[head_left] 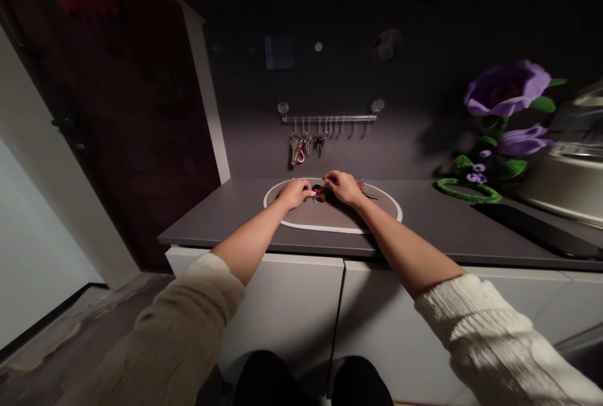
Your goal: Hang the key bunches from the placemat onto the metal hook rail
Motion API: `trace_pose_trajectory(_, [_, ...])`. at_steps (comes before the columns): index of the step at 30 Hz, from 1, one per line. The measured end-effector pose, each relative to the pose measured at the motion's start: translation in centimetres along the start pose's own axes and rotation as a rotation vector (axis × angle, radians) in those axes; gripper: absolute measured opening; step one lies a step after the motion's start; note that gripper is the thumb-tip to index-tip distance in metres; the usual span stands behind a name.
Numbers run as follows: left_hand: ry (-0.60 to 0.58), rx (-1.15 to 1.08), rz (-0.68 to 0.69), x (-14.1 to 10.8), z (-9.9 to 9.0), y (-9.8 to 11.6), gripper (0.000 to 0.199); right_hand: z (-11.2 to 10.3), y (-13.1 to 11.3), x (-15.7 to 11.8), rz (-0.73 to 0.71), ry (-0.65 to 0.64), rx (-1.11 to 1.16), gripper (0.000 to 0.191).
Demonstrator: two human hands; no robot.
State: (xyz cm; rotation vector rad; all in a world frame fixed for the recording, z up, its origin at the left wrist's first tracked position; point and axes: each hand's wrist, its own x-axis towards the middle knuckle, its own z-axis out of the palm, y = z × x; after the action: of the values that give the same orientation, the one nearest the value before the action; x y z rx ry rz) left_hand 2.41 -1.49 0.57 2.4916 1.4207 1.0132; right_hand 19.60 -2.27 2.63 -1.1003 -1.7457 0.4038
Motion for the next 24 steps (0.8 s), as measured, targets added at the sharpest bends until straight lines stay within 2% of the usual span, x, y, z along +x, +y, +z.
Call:
trace_pose_trajectory(6, [0.0,0.073,0.023,0.28,0.43,-0.49,0.015,0.26,0.3,0.01,-0.054,-0.039,-0.184,0.011])
trace_pose_trajectory(14, [0.03,0.073,-0.075,0.21,0.39,-0.51,0.014,0.12,0.02,-0.08,-0.083,-0.092,-0.367,0.012])
trace_pose_trajectory(18, [0.087,-0.15,-0.185,0.15,0.17,-0.31,0.013,0.05,-0.17,-0.19,-0.089,-0.13,-0.456,0.018])
trace_pose_trajectory(21, [0.126,-0.396,-0.26,0.27,0.17,-0.23,0.015,0.1,-0.23,-0.17,-0.088,-0.132,-0.457,0.019])
trace_pose_trajectory(24, [0.107,-0.69,-0.314,0.55,0.26,-0.3,0.018,0.17,-0.29,-0.13,-0.083,-0.125,-0.435,0.019])
